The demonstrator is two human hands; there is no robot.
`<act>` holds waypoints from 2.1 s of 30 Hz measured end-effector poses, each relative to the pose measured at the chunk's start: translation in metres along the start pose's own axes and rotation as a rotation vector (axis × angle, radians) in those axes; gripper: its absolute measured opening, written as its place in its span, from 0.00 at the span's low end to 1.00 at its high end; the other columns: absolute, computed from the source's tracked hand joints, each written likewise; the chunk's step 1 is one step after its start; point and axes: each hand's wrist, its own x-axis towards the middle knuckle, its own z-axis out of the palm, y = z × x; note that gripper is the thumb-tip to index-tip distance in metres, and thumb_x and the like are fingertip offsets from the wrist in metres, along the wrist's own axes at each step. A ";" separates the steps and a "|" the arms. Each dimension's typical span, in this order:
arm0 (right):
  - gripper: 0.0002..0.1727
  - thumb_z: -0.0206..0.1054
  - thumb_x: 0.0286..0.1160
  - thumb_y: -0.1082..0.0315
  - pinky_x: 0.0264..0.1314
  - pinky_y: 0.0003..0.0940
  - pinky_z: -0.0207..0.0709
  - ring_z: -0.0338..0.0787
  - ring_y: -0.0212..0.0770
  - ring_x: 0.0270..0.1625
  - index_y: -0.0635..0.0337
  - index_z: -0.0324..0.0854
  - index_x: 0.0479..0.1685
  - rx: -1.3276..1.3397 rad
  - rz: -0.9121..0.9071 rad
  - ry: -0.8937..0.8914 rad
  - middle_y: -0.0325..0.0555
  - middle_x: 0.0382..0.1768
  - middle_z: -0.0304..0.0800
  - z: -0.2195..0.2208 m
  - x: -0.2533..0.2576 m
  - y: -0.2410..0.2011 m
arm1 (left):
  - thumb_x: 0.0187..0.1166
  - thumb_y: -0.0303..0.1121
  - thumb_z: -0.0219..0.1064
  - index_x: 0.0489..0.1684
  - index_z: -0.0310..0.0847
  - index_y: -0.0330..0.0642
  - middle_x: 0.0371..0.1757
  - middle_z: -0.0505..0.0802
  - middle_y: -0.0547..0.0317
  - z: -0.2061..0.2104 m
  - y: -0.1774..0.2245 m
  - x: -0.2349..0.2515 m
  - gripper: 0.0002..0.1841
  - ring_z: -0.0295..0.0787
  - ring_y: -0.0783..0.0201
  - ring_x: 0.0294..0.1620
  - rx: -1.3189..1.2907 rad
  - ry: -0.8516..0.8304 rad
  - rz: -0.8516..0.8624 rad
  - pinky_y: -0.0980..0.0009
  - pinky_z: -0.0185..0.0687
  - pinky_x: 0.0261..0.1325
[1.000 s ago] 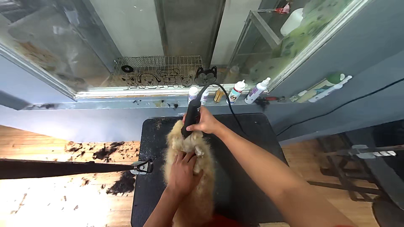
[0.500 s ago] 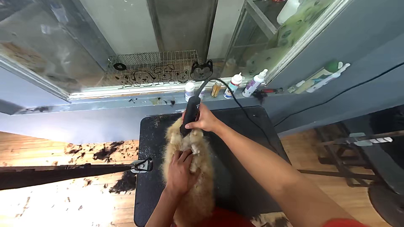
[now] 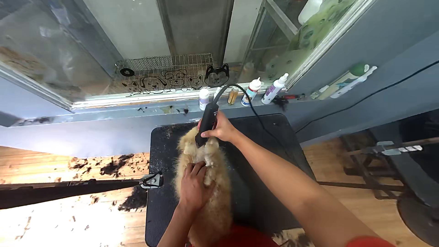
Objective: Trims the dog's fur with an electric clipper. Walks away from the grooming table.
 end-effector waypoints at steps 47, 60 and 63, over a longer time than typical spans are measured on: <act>0.39 0.83 0.57 0.74 0.26 0.44 0.89 0.93 0.51 0.30 0.62 0.68 0.72 0.014 0.601 -0.041 0.59 0.45 0.91 -0.003 -0.004 -0.016 | 0.55 0.43 0.73 0.37 0.93 0.46 0.51 0.95 0.59 0.003 0.001 -0.007 0.15 0.89 0.54 0.58 -0.003 0.017 0.148 0.55 0.87 0.59; 0.36 0.79 0.64 0.73 0.27 0.53 0.91 0.95 0.59 0.34 0.59 0.67 0.75 0.079 0.757 -0.007 0.63 0.47 0.92 -0.001 -0.004 -0.022 | 0.54 0.44 0.75 0.39 0.93 0.45 0.51 0.95 0.54 0.005 0.006 -0.013 0.18 0.90 0.50 0.58 -0.007 0.047 0.193 0.52 0.88 0.59; 0.42 0.85 0.56 0.72 0.30 0.45 0.93 0.96 0.50 0.34 0.60 0.66 0.74 -0.005 0.542 0.045 0.56 0.47 0.92 0.001 -0.008 -0.021 | 0.53 0.43 0.75 0.39 0.92 0.44 0.50 0.95 0.55 0.004 0.007 -0.013 0.18 0.90 0.52 0.57 -0.023 0.030 0.228 0.54 0.88 0.59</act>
